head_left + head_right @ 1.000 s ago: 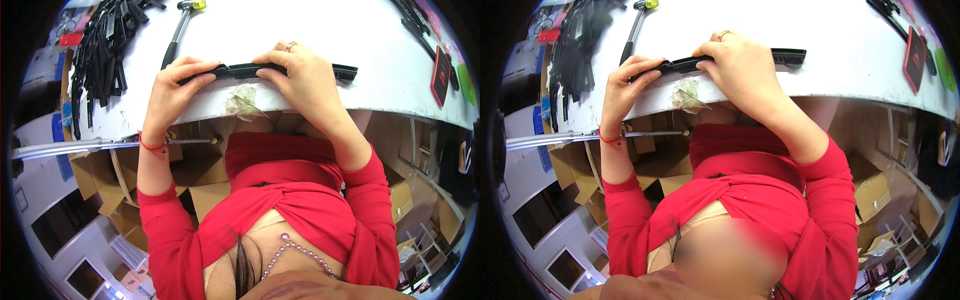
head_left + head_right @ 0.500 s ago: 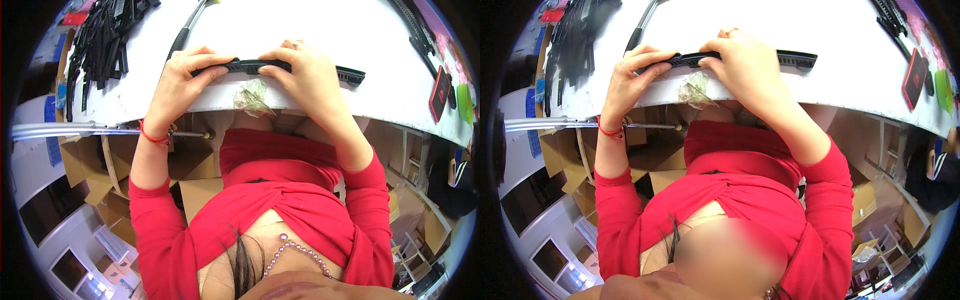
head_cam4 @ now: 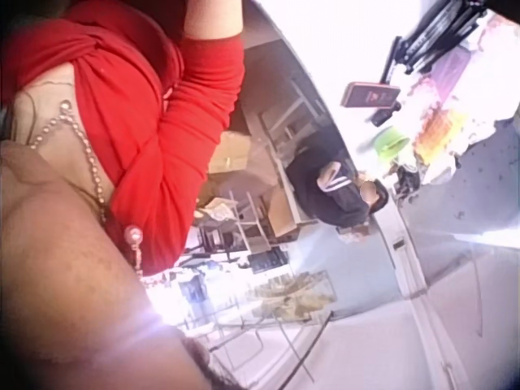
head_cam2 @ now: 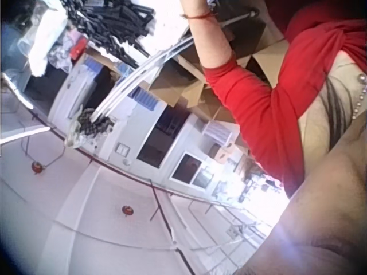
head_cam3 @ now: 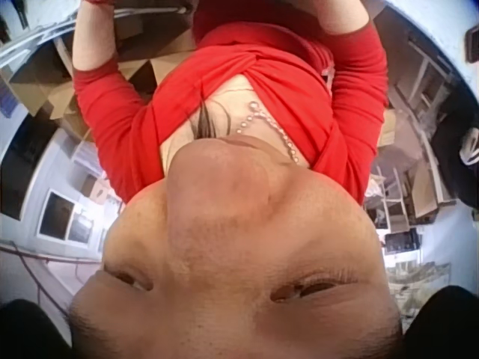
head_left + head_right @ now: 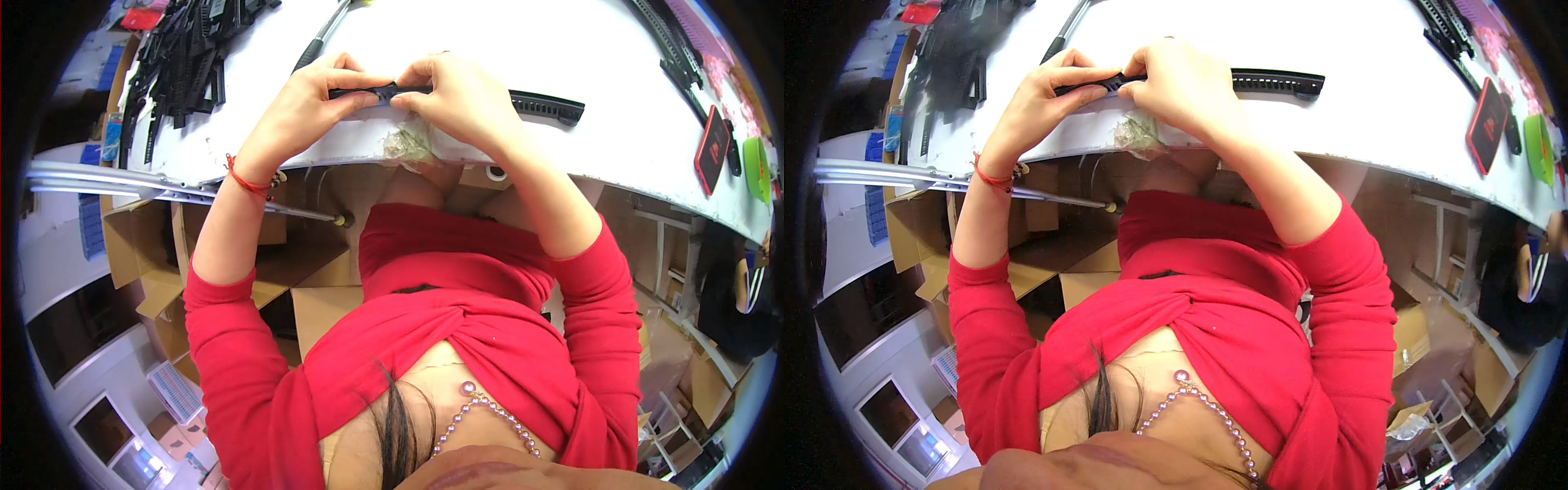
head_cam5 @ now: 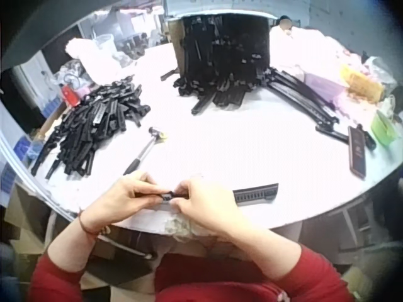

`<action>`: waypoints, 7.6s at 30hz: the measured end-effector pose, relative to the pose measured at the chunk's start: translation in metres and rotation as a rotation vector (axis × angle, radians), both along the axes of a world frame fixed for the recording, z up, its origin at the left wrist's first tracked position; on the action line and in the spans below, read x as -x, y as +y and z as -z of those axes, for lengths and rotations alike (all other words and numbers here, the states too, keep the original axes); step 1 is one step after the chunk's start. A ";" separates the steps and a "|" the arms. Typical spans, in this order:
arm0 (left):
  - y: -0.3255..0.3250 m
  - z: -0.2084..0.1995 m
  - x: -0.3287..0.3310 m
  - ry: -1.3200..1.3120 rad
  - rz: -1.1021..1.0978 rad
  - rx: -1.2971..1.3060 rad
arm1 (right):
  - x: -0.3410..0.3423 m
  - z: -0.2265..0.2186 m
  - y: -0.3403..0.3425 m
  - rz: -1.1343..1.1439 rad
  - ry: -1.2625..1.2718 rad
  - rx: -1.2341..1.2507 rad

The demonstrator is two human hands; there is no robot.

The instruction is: Assembling black plastic components by tapping them together with a small hammer.

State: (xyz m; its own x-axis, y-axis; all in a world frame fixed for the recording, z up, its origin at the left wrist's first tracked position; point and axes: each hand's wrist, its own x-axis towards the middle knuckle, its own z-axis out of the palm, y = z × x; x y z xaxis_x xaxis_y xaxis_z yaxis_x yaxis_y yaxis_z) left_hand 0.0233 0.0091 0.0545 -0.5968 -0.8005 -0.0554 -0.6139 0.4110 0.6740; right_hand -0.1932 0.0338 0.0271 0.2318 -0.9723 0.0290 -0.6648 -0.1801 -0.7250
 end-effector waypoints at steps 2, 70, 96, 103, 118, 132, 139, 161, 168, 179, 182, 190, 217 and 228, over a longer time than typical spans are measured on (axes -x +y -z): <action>-0.010 0.010 -0.016 0.031 0.082 0.226 | -0.001 0.001 -0.004 -0.019 -0.003 -0.003; 0.024 0.040 -0.014 -0.152 -0.599 0.762 | 0.168 0.004 -0.243 -0.053 1.114 0.845; -0.216 0.036 -0.061 -0.452 -0.797 0.521 | 0.113 -0.017 -0.067 0.015 0.310 0.281; -0.116 0.018 -0.066 -0.089 -0.706 0.473 | 0.093 0.007 0.007 -0.084 0.503 0.630; 0.042 0.017 0.020 0.059 -0.173 0.368 | 0.050 0.010 0.032 0.052 0.020 0.416; 0.016 0.007 0.017 0.946 -0.343 -0.008 | 0.044 0.023 0.030 0.085 0.064 0.583; 0.028 0.028 0.009 0.498 -0.264 -0.002 | 0.042 0.022 0.029 0.080 0.066 0.580; 0.022 0.023 -0.005 0.340 -0.187 0.026 | 0.040 0.021 0.031 0.135 0.068 0.557; -0.004 0.011 -0.008 0.240 -0.045 0.018 | 0.037 0.009 0.023 0.112 0.043 0.406; 0.004 0.004 -0.003 0.135 0.001 0.096 | 0.022 0.005 0.015 0.060 0.061 0.269; 0.009 0.003 0.001 0.029 0.018 0.223 | 0.017 0.001 0.012 0.027 0.084 0.166; -0.009 0.002 -0.041 -0.420 -0.510 0.400 | 0.014 0.002 0.003 -0.005 0.044 0.122; 0.132 -0.077 -0.026 0.146 -0.620 0.109 | -0.010 0.014 -0.007 0.053 0.079 0.161; 0.095 -0.042 -0.030 0.273 -0.644 0.183 | 0.035 0.007 0.019 0.057 0.162 0.349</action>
State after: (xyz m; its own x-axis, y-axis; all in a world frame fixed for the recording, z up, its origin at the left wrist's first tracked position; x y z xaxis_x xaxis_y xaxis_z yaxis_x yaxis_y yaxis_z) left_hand 0.0528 0.1043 0.0963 0.0228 -0.9802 0.1967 -0.5914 0.1454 0.7931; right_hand -0.2282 0.0531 0.0203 0.2061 -0.9220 0.3279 -0.7820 -0.3566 -0.5112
